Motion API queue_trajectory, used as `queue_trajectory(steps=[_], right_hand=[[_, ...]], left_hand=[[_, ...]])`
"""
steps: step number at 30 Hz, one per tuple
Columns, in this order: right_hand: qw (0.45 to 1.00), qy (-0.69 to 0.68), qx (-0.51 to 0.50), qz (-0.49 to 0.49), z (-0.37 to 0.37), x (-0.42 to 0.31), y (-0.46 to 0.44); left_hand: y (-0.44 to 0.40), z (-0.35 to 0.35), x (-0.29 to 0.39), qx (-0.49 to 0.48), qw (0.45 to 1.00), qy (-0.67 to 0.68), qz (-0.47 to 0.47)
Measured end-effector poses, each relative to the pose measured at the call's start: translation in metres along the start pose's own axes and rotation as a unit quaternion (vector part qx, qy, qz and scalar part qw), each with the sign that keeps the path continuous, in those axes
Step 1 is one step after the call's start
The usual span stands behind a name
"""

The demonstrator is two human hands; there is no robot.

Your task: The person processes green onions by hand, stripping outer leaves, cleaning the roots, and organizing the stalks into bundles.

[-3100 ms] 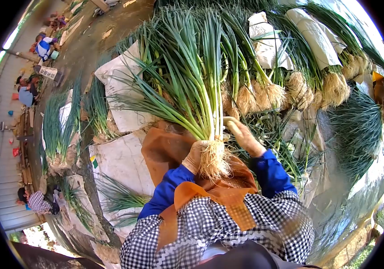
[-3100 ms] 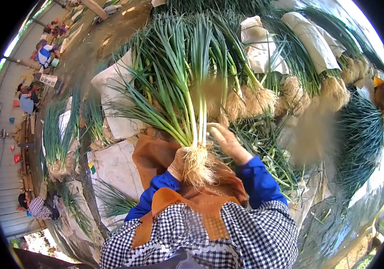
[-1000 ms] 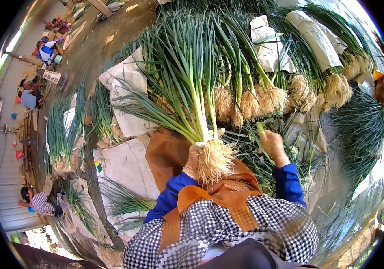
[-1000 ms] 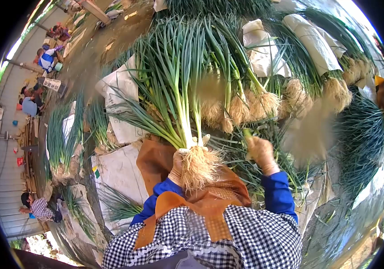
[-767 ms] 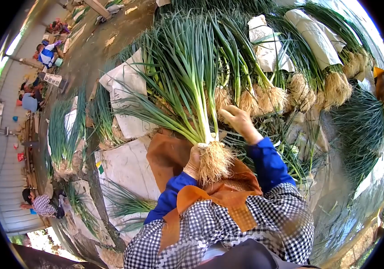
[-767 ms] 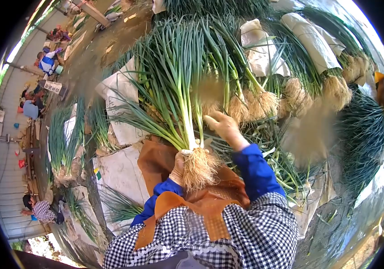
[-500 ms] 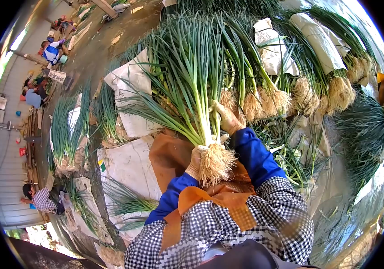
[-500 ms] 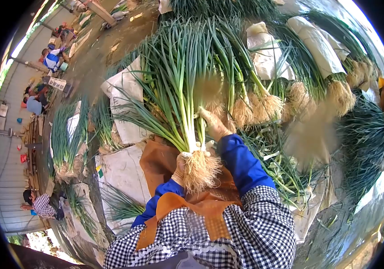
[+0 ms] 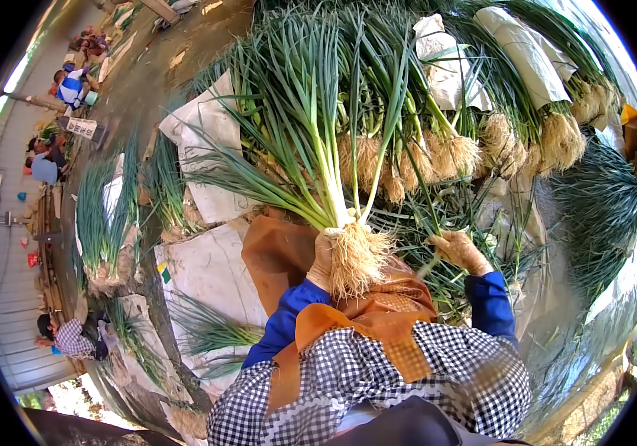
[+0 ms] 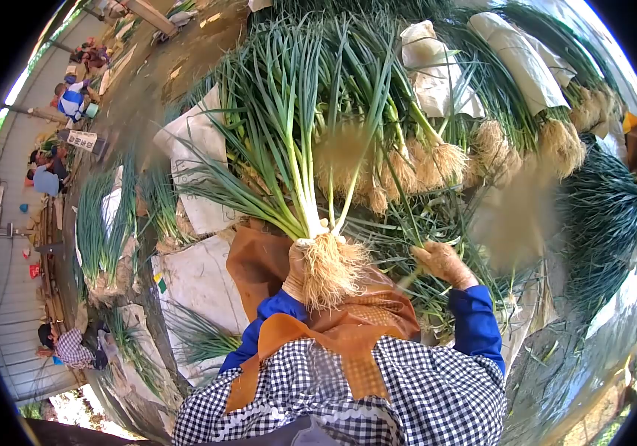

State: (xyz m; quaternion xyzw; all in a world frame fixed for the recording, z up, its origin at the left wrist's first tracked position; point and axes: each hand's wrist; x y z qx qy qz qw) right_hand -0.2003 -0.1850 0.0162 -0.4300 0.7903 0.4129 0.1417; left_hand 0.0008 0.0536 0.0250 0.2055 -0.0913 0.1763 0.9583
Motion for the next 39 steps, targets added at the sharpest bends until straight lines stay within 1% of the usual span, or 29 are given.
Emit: queue_trajectory(steps=[1,2,4,5,7,8,10,11,13,14,15,18,19,20,21,22,23,25,26,28,29,30,32,34,35,36,37,38,39], right_hand=[[0.978,0.160,-0.042,0.126,-0.009,0.005,-0.002],[0.926,0.329,-0.084,0.167,-0.012,0.006,-0.001],[0.984,0.142,0.099,0.041,0.003,0.012,-0.036],[0.987,0.011,0.160,0.010,-0.004,-0.034,-0.044],[0.917,-0.052,0.355,-0.174,0.000,-0.090,-0.073],[0.882,-0.049,0.411,-0.225,0.001,-0.110,-0.096],[0.962,0.034,0.255,-0.095,-0.025,-0.156,-0.115],[0.946,0.006,0.285,-0.152,-0.013,-0.147,-0.150],[0.934,-0.299,0.095,-0.171,-0.004,-0.134,-0.203],[0.964,-0.241,-0.031,-0.104,-0.023,-0.131,-0.205],[0.900,-0.378,-0.103,-0.190,-0.030,-0.124,-0.199],[0.856,-0.411,0.126,-0.286,-0.026,-0.140,-0.164],[0.873,-0.415,0.126,-0.224,-0.022,-0.138,-0.161],[0.885,-0.419,0.124,-0.161,-0.018,-0.136,-0.158],[0.879,-0.437,0.147,-0.118,-0.009,-0.137,-0.160],[0.913,-0.258,0.278,-0.151,-0.005,-0.138,-0.159],[0.896,-0.063,0.421,-0.128,-0.001,-0.139,-0.158],[0.934,-0.038,0.342,-0.092,-0.006,-0.139,-0.138],[0.916,-0.042,0.337,-0.212,0.004,-0.139,-0.141],[0.959,-0.207,0.098,-0.167,0.001,-0.144,-0.093],[0.919,-0.322,-0.045,-0.225,-0.018,-0.153,-0.052],[0.909,-0.327,-0.066,-0.252,-0.017,-0.139,-0.037],[0.879,-0.422,-0.120,-0.186,-0.029,-0.110,0.004],[0.844,-0.514,-0.054,-0.141,-0.047,-0.065,0.031],[0.853,-0.497,-0.005,-0.159,-0.048,-0.026,0.027],[0.946,-0.324,0.022,-0.011,-0.049,-0.007,0.018],[0.981,-0.131,0.048,0.138,-0.048,0.004,0.007],[0.989,0.017,0.150,0.002,-0.037,-0.001,-0.003],[0.978,0.020,0.196,-0.065,-0.028,-0.008,-0.015]], left_hand=[[0.001,0.007,0.000,-0.004,1.000,0.001,-0.001],[0.004,0.015,0.000,0.007,1.000,-0.021,-0.010],[-0.003,0.012,-0.003,0.002,0.997,-0.077,-0.004],[-0.003,0.002,-0.006,0.005,0.997,-0.076,-0.004],[-0.006,-0.008,-0.006,0.049,0.996,-0.070,-0.036],[0.001,0.029,-0.007,0.060,0.996,-0.066,0.013],[-0.002,0.005,-0.005,0.060,0.993,-0.105,0.013],[-0.004,-0.006,-0.006,0.055,0.990,-0.128,0.013],[-0.003,0.004,-0.005,0.050,0.994,-0.092,0.012],[-0.001,0.004,-0.003,0.084,0.993,-0.087,-0.003],[0.002,0.004,-0.003,0.118,0.989,-0.082,-0.018],[-0.016,-0.079,-0.009,0.086,0.984,-0.157,0.019],[-0.017,-0.084,-0.009,0.064,0.974,-0.213,0.029],[0.004,0.006,0.000,0.078,0.984,-0.154,-0.034],[0.003,0.011,-0.001,0.079,0.984,-0.152,-0.036],[0.001,0.012,-0.005,0.073,0.989,-0.126,-0.032],[-0.001,0.015,-0.007,0.066,0.992,-0.099,-0.027],[-0.003,0.013,-0.010,0.061,0.995,-0.076,-0.029],[-0.007,0.000,-0.012,0.078,0.994,-0.071,-0.024],[-0.020,-0.048,-0.016,0.108,0.992,-0.062,-0.013],[-0.017,-0.040,-0.014,0.108,0.992,-0.060,-0.011],[-0.010,-0.023,-0.012,0.103,0.988,-0.109,0.024],[-0.009,-0.019,-0.011,0.086,0.985,-0.141,0.048],[-0.003,-0.007,-0.006,0.091,0.987,-0.131,0.032],[-0.002,0.003,-0.004,0.093,0.988,-0.124,0.018],[-0.003,0.014,-0.005,0.087,0.995,-0.033,-0.025],[-0.006,0.002,-0.004,0.074,0.995,-0.067,-0.022],[-0.007,0.003,-0.005,0.078,0.994,-0.077,-0.015],[-0.008,0.003,-0.005,0.082,0.993,-0.088,-0.007]])
Point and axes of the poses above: each hand's wrist, its own y-axis away from the middle knuckle, its own z-axis out of the palm, x = y × z, and after that the axes turned 1 degree about -x, right-handed
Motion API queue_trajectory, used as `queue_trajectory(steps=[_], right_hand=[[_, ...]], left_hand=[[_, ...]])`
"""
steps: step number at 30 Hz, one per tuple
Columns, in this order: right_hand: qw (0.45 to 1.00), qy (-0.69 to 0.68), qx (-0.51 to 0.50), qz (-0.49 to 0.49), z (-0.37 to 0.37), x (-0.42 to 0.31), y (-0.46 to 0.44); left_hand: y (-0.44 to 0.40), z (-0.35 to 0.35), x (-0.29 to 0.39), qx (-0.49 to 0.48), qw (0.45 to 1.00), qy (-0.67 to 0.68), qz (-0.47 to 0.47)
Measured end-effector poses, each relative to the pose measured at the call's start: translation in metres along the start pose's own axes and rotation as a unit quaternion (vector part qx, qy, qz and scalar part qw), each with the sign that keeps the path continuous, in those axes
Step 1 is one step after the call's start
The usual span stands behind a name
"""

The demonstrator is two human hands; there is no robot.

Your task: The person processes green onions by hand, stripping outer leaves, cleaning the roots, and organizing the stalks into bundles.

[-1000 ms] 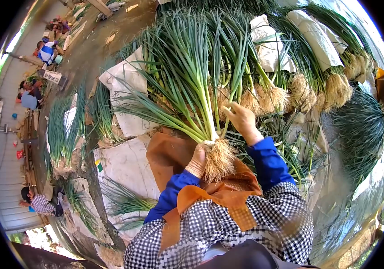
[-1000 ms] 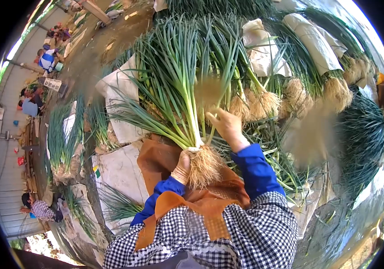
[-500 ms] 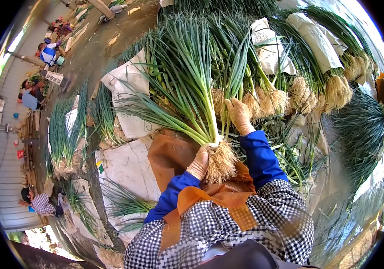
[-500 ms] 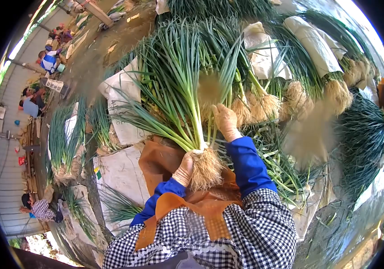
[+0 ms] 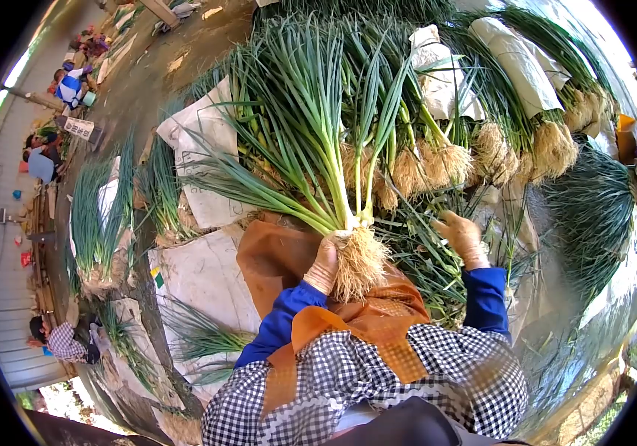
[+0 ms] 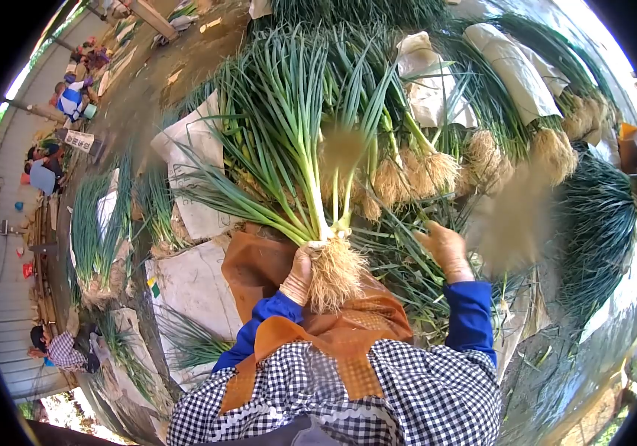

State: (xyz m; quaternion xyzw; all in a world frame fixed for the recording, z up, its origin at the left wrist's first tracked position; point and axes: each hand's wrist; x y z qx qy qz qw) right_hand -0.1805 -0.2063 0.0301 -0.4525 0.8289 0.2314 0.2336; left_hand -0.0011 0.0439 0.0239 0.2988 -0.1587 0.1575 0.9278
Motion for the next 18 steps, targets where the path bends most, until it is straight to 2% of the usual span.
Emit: queue_trajectory(steps=[1,2,4,6,7,8,9,10,12,13,14,15,16,17,18], right_hand=[[0.997,-0.001,0.047,-0.066,0.006,-0.021,-0.008],[0.989,-0.136,0.044,-0.030,0.007,-0.076,-0.018],[0.974,-0.021,0.135,-0.182,0.018,-0.127,-0.044],[0.976,0.121,-0.065,-0.170,0.023,-0.146,-0.060],[0.970,0.059,-0.146,-0.185,0.029,-0.139,-0.066],[0.926,0.211,-0.213,-0.230,0.030,-0.147,-0.067],[0.935,-0.013,-0.192,-0.297,0.038,-0.126,-0.056],[0.893,-0.237,-0.162,-0.345,0.046,-0.102,-0.039],[0.887,-0.236,-0.280,-0.281,0.012,-0.110,0.001],[0.882,-0.210,-0.347,-0.239,0.001,-0.102,0.007],[0.899,-0.248,-0.290,-0.216,0.006,-0.083,0.008],[0.949,-0.175,-0.163,-0.206,0.016,-0.071,0.003],[0.976,-0.097,-0.030,-0.191,0.017,-0.067,-0.007],[0.976,-0.137,0.033,-0.164,0.014,-0.079,-0.016],[0.979,-0.105,0.078,-0.159,0.016,-0.092,-0.027]], left_hand=[[0.000,0.004,0.001,0.000,1.000,0.001,0.002],[0.003,0.009,0.000,-0.008,1.000,0.017,0.008],[0.005,0.007,-0.001,-0.005,0.999,0.011,0.033],[0.000,-0.009,-0.003,0.024,0.999,-0.014,0.026],[0.003,-0.010,-0.002,0.025,0.999,-0.015,0.029],[0.004,-0.010,-0.002,0.030,0.998,-0.024,0.049],[0.004,-0.010,-0.002,0.034,0.997,-0.032,0.069],[0.000,-0.017,-0.004,0.035,0.997,-0.029,0.069],[-0.011,-0.039,-0.009,0.056,0.987,-0.099,0.114],[-0.003,-0.024,-0.005,0.049,0.991,-0.077,0.094],[-0.003,-0.020,-0.005,0.049,0.992,-0.077,0.091],[-0.003,-0.017,-0.005,0.046,0.996,-0.048,0.058],[-0.004,-0.015,-0.005,0.042,0.999,-0.021,0.026],[-0.009,-0.023,-0.006,0.043,0.998,-0.037,0.042],[-0.011,-0.031,-0.011,0.043,0.997,-0.037,0.043]])
Point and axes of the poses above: each hand's wrist, its own y-axis away from the middle knuckle, its own z-axis out of the palm, x = y × z, and after that the axes turned 1 degree about -x, right-handed
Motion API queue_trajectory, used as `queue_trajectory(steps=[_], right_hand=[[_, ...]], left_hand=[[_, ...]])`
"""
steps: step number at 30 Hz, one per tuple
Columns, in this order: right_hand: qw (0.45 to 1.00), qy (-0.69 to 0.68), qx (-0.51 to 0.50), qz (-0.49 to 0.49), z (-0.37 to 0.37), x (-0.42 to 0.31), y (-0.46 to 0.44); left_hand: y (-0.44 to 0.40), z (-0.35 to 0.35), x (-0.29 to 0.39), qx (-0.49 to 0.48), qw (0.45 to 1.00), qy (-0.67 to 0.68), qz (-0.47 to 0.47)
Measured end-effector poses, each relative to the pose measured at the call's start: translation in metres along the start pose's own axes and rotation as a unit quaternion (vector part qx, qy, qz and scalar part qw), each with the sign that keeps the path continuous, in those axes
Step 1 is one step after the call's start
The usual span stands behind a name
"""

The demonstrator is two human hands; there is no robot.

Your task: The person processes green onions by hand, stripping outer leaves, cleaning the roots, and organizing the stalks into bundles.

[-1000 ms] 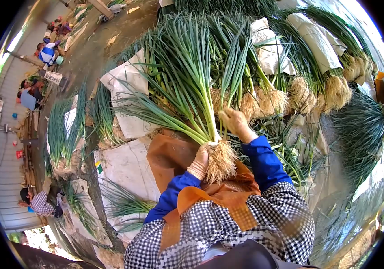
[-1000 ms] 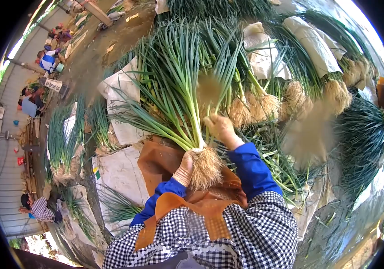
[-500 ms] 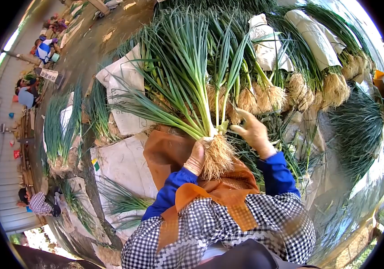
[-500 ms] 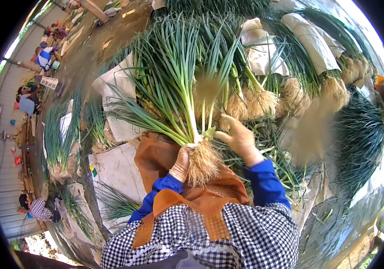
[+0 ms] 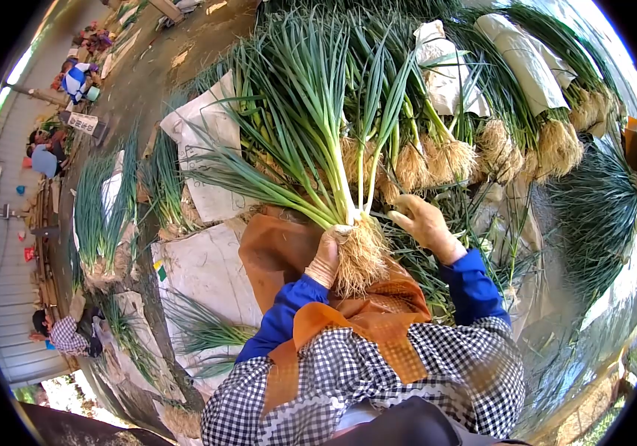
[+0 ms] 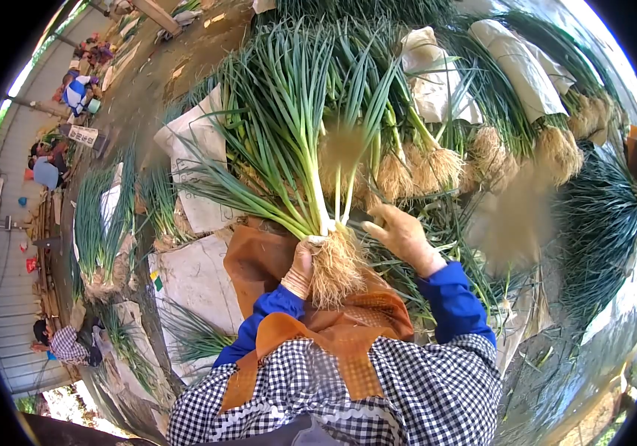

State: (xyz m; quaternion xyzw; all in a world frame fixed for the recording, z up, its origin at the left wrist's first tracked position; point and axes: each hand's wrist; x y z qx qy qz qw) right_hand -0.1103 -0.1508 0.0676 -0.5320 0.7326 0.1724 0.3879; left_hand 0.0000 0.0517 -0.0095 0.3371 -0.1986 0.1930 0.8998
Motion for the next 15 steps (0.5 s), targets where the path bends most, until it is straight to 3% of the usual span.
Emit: queue_trajectory(steps=[2,4,5,6,8,10,11,12,14,15], right_hand=[[0.987,0.089,-0.124,0.050,0.016,-0.007,-0.022],[0.965,-0.047,-0.245,0.079,0.020,-0.016,-0.032],[0.948,-0.077,-0.305,0.045,0.034,-0.007,-0.039],[0.947,-0.076,-0.308,0.043,0.036,-0.004,-0.036],[0.895,-0.241,-0.350,0.135,0.032,-0.017,-0.025],[0.855,-0.293,-0.427,0.038,0.013,-0.029,-0.001],[0.845,-0.243,-0.476,0.020,0.006,-0.029,0.013],[0.830,-0.192,-0.523,0.001,-0.003,-0.026,0.023],[0.831,-0.035,-0.532,0.161,-0.039,-0.042,0.018],[0.854,0.196,-0.467,0.122,-0.026,-0.004,0.023]], left_hand=[[0.003,-0.002,0.003,-0.028,1.000,-0.004,0.011],[0.005,-0.001,0.006,-0.019,1.000,-0.003,0.010],[0.005,0.000,0.006,-0.011,1.000,0.003,0.008],[0.006,0.000,0.005,-0.001,1.000,0.011,0.004],[-0.004,-0.022,-0.005,0.011,0.998,-0.045,0.040],[-0.014,-0.038,-0.010,-0.058,0.994,-0.013,0.088],[0.010,0.011,0.011,-0.085,0.991,0.104,-0.008],[0.021,0.030,0.018,-0.083,0.991,0.106,-0.010],[0.027,0.048,0.024,-0.043,0.995,0.080,-0.051],[0.018,0.035,0.014,0.007,1.000,0.006,0.002]])
Point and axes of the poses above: each hand's wrist, its own y-axis away from the middle knuckle, its own z-axis out of the palm, x = y × z, and after that the axes turned 1 degree about -x, right-handed
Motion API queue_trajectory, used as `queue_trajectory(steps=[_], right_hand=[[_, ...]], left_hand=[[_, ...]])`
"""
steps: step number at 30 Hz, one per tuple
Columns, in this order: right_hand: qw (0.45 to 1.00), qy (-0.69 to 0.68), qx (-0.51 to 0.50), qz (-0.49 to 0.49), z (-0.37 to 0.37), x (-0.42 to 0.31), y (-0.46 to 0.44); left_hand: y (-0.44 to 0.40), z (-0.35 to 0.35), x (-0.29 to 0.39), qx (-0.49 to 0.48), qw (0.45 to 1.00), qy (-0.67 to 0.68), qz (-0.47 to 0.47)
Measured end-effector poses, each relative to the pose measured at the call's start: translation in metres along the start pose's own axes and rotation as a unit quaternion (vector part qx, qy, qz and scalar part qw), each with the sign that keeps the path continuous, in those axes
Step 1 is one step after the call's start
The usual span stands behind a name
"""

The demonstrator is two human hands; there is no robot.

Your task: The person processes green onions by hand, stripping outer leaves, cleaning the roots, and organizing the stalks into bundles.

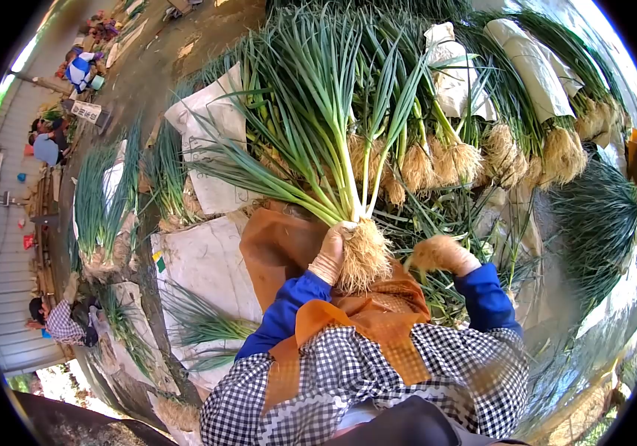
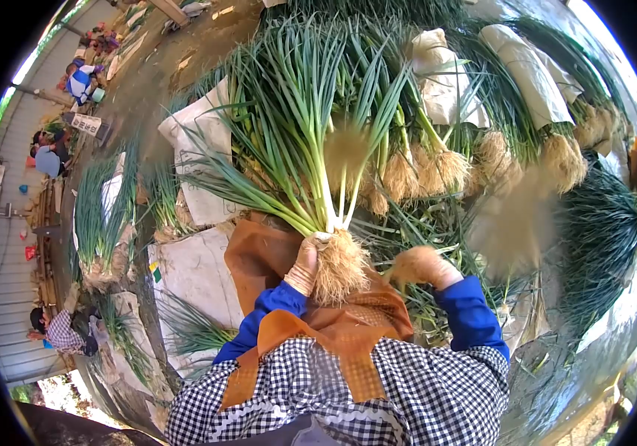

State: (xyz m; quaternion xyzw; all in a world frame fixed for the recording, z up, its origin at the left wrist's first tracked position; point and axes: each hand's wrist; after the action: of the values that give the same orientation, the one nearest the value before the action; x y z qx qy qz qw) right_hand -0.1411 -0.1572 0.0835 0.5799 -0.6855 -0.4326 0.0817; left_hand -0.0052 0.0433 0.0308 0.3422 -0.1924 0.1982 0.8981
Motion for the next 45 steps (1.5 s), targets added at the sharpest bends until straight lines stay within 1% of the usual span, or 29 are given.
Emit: queue_trajectory(steps=[1,2,3,5,7,9,11,12,13,15,17,19,20,21,23,26,31,32,33,34,35,36,37,39,40,41,43,44,45], right_hand=[[0.974,0.186,0.062,0.117,0.018,0.028,-0.021],[0.965,0.079,0.248,0.027,0.011,0.023,-0.025],[0.904,-0.027,0.421,-0.068,-0.002,0.013,-0.030],[0.890,-0.012,0.440,-0.123,-0.039,-0.037,-0.037],[0.926,0.026,0.363,-0.100,-0.068,-0.071,-0.050],[0.906,0.096,0.381,-0.157,-0.064,-0.064,-0.087],[0.895,0.227,0.368,-0.108,-0.063,-0.081,-0.090],[0.956,0.153,0.241,-0.071,-0.062,-0.083,-0.088],[0.969,-0.012,0.214,-0.126,-0.054,-0.083,-0.072],[0.899,-0.317,0.163,-0.254,-0.031,-0.064,-0.040],[0.808,-0.472,0.071,-0.346,-0.005,-0.036,-0.021],[0.897,-0.369,0.104,-0.221,-0.006,-0.018,0.007],[0.920,-0.300,0.196,-0.159,-0.002,-0.011,0.002],[0.911,-0.262,0.292,-0.126,-0.003,-0.010,-0.005],[0.870,-0.046,0.434,-0.228,-0.023,-0.025,-0.021],[0.944,0.092,0.305,-0.080,-0.051,-0.065,-0.051],[0.938,0.233,0.232,-0.107,-0.029,-0.064,-0.090],[0.952,-0.007,0.241,-0.190,-0.021,-0.054,-0.088],[0.903,-0.246,0.235,-0.261,-0.013,-0.047,-0.088],[0.923,-0.331,0.087,-0.176,-0.035,-0.059,-0.045],[0.823,-0.490,0.022,-0.287,-0.031,-0.054,-0.022],[0.759,-0.513,-0.067,-0.396,-0.012,-0.032,-0.024],[0.732,-0.535,-0.147,-0.396,0.006,-0.011,-0.023],[0.877,-0.413,-0.178,-0.166,-0.004,0.015,-0.005],[0.986,-0.140,-0.083,-0.036,-0.002,0.031,-0.014],[0.983,0.148,0.014,0.103,0.007,0.052,-0.037],[0.880,0.378,0.275,-0.081,0.023,0.149,-0.109],[0.925,0.165,0.341,0.028,-0.018,0.119,-0.087],[0.912,-0.060,0.385,0.132,-0.062,0.074,-0.067]], left_hand=[[-0.027,-0.042,-0.018,0.050,0.998,-0.029,0.032],[-0.033,-0.050,-0.023,0.040,0.997,-0.058,0.024],[-0.039,-0.050,-0.024,0.030,0.996,-0.084,0.019],[-0.036,-0.040,-0.032,0.011,0.995,-0.098,0.025],[-0.034,-0.033,-0.031,0.048,0.990,-0.113,0.065],[-0.033,-0.029,-0.032,0.063,0.981,-0.159,0.089],[-0.034,-0.027,-0.031,0.062,0.988,-0.123,0.071],[-0.034,-0.028,-0.031,0.063,0.993,-0.087,0.048],[-0.030,-0.024,-0.029,0.061,0.993,-0.084,0.049],[-0.018,-0.016,-0.024,-0.003,0.963,-0.223,0.151],[-0.046,-0.037,-0.033,0.035,0.998,-0.046,0.031],[-0.041,-0.038,-0.032,0.023,0.996,-0.072,0.040],[-0.041,-0.034,-0.031,0.020,0.997,-0.072,0.035],[-0.041,-0.031,-0.031,0.023,0.997,-0.069,0.033],[-0.034,-0.018,-0.026,0.023,0.997,-0.069,0.033],[-0.015,0.001,-0.014,0.032,0.996,-0.085,0.002],[-0.024,-0.015,-0.029,0.032,0.995,-0.067,0.066],[-0.027,-0.027,-0.033,0.004,0.975,-0.183,0.128],[-0.033,-0.037,-0.037,-0.012,0.958,-0.240,0.156],[-0.036,-0.041,-0.038,-0.025,0.937,-0.295,0.186],[-0.038,-0.040,-0.035,-0.008,0.969,-0.222,0.108],[-0.038,-0.039,-0.032,0.009,0.989,-0.147,0.028],[-0.035,-0.037,-0.030,0.008,0.989,-0.148,0.024],[-0.030,-0.023,-0.019,-0.015,0.996,-0.066,-0.051],[-0.019,-0.014,-0.005,-0.032,0.994,-0.011,-0.102],[-0.008,-0.008,0.008,-0.063,0.993,-0.020,-0.093],[0.007,-0.003,0.026,-0.084,0.993,0.000,-0.085],[0.012,0.002,0.036,-0.098,0.993,0.020,-0.064],[0.019,0.007,0.047,-0.110,0.992,0.038,-0.041]])
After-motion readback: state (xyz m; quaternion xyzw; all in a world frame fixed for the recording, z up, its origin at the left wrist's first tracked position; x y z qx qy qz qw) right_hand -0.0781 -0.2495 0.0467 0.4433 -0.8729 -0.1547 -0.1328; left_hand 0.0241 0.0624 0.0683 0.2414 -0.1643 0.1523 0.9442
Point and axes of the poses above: each hand's wrist, its own y-axis away from the middle knuckle, its own z-axis out of the palm, x = y × z, and after that the axes turned 1 degree about -x, right-handed
